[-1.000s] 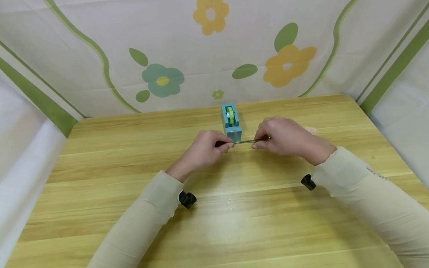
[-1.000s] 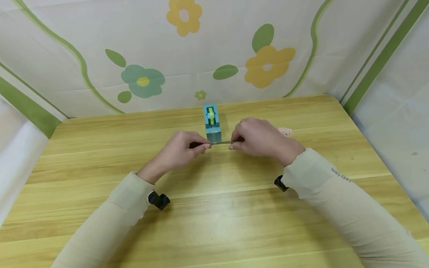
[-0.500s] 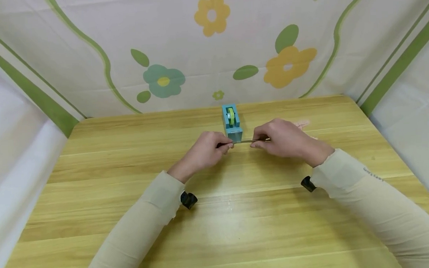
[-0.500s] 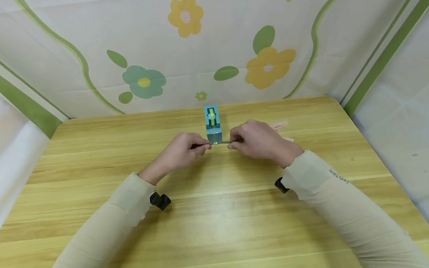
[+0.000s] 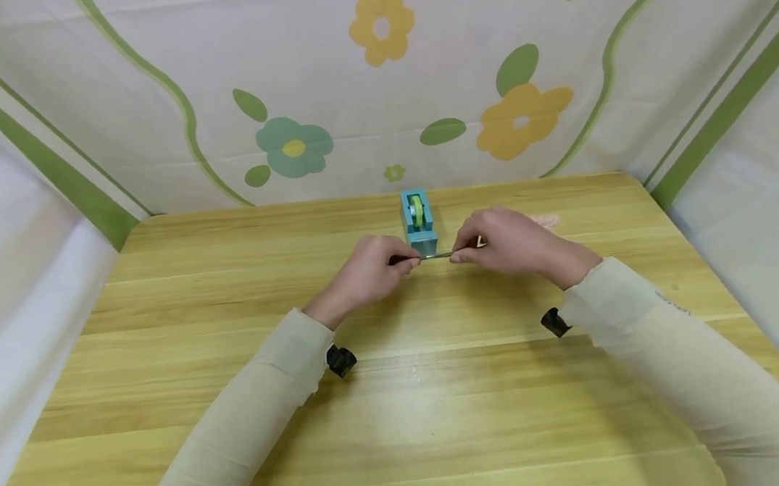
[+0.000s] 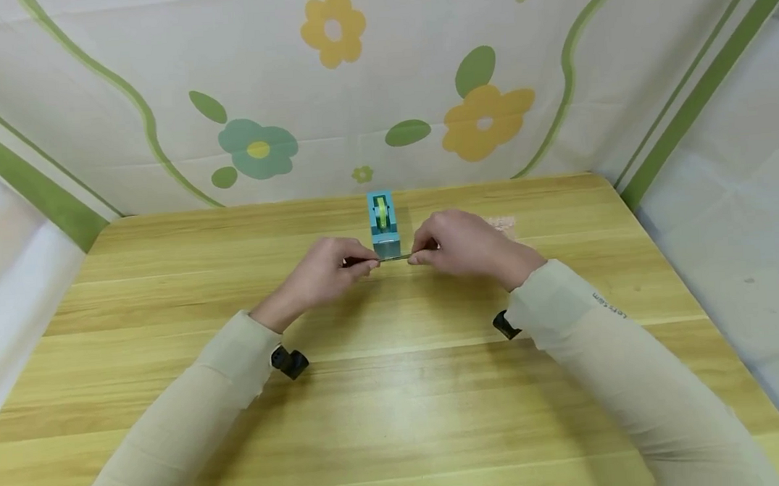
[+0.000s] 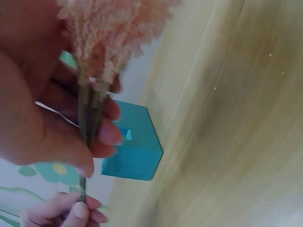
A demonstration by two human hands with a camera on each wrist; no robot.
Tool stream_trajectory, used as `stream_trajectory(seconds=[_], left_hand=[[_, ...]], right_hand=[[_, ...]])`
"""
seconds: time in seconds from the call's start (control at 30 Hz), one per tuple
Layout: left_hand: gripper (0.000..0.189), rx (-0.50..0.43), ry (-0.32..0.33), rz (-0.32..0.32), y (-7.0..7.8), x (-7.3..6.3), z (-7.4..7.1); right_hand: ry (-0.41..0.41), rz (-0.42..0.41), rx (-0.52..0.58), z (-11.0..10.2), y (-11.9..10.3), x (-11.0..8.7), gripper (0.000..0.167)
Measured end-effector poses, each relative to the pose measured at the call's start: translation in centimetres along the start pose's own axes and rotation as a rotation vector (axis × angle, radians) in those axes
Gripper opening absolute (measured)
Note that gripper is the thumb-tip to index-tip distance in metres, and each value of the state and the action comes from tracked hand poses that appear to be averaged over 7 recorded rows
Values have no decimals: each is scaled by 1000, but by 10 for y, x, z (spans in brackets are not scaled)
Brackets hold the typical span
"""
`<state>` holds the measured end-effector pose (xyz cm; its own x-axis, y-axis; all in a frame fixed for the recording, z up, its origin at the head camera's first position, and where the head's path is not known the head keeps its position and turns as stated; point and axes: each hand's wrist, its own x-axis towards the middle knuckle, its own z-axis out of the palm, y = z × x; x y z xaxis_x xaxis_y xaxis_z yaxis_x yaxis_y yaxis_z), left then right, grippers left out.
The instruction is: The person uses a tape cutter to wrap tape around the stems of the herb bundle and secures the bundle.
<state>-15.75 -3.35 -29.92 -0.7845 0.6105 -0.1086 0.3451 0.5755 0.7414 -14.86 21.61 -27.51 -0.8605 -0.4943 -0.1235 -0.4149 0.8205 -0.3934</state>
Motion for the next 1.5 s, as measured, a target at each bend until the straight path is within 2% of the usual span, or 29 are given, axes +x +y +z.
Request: stream_trajectory(seconds=[0.2,0.27,0.37,0.43,0.5,0.6,0.7,0.77,0.87,0.97,1.07,1.17,1.33,1.5], left_hand=[[26,40,-61,-32,3,4,-2],[23,50,-38,-16,2,5,-2],[20,47,17,14,0,6,-2],[18,37,33,16,-2,6,-2],[18,23,18,-1,-3,6,-1],[24,16,-36,-45,-4,6,0],[29,13,-60,-59,-6,7,-1],[27,4,-39,-46,-7,7,-2],[25,-22,3,-23,-9,8,-2],[24,-49,26,-16,-10,9,-1],[21,-60,35,-15,-10,10,1],[20,-35,23,-19,-10,12,2],[26,6,-33,-47,-10,17,2],[23,-6,9,-46,-12,19,1]], right_hand=[[25,2,-139,0,-7,3,11],[-9,24,-109,-1,-7,5,12],[-79,37,20,-3,-2,8,10],[-97,29,78,-3,1,9,11],[-83,0,78,-2,3,10,11],[-27,-23,-4,3,1,11,10],[4,-8,-55,5,-1,13,11],[7,6,-59,5,-1,14,11],[-19,16,-4,4,1,16,14],[-47,4,77,4,4,16,18],[-54,-17,106,5,6,17,19],[-17,-20,48,8,4,19,16],[61,-13,-77,12,0,21,13],[49,30,-64,12,1,23,12]])
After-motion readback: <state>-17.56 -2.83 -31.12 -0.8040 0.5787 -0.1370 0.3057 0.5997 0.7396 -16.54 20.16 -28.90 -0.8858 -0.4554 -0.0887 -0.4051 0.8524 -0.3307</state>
